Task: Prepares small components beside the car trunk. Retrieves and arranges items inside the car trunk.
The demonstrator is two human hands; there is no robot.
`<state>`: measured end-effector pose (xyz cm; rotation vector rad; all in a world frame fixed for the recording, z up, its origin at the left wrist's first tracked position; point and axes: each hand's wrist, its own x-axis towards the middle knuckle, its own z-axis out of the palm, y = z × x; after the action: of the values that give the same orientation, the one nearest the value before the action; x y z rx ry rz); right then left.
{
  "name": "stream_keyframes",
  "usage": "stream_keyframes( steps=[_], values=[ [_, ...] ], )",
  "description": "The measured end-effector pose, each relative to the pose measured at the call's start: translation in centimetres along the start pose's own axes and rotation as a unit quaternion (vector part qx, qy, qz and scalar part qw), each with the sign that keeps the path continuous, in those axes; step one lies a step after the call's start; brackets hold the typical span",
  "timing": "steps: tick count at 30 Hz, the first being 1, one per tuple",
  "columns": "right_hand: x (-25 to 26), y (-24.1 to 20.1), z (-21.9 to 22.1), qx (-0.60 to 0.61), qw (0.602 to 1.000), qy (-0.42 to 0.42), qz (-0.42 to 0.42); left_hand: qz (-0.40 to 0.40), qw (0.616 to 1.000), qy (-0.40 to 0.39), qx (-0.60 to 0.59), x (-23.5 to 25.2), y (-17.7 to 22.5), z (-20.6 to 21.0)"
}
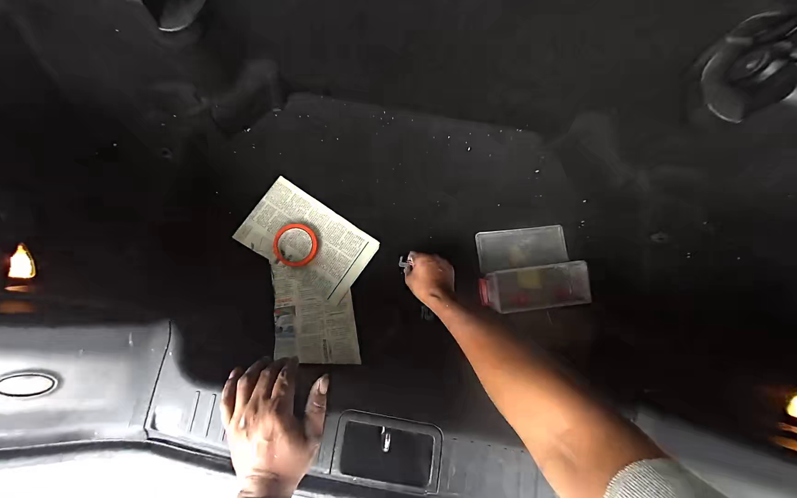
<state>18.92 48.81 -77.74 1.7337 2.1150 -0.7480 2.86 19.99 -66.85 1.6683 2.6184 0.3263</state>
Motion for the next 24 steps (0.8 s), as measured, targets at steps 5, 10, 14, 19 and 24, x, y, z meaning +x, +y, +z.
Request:
stream_keyframes(
  steps=[5, 10, 14, 19, 24],
  values=[
    [-0.3, 0.6, 0.5, -0.005, 1.0, -0.014, -0.013, 0.012, 1.0, 0.001, 0.003, 0.2, 0.0, -0.2],
    [-1.4, 2.3, -0.1, 0.03, 0.999, -0.01, 0.001, 0.023, 1.0, -0.02, 0.003, -0.5, -0.3, 0.0],
    [-1.9, 4.9, -2.1, 0.075, 0.997, 0.023, 0.026, 0.026, 0.999, -0.019, 0.01, -0.1, -0.6, -0.2],
    [-3.5, 13.2, -6.2, 0.1, 0.969, 0.073, 0.212, 0.025, 0.999, -0.022, 0.005, -0.3, -0.7, 0.0],
    [-2.5, 19.8, -5.8, 0.046, 0.948, -0.022, 0.314, 0.027, 0.999, -0.028, 0.009, -0.1, -0.6, -0.2]
  ],
)
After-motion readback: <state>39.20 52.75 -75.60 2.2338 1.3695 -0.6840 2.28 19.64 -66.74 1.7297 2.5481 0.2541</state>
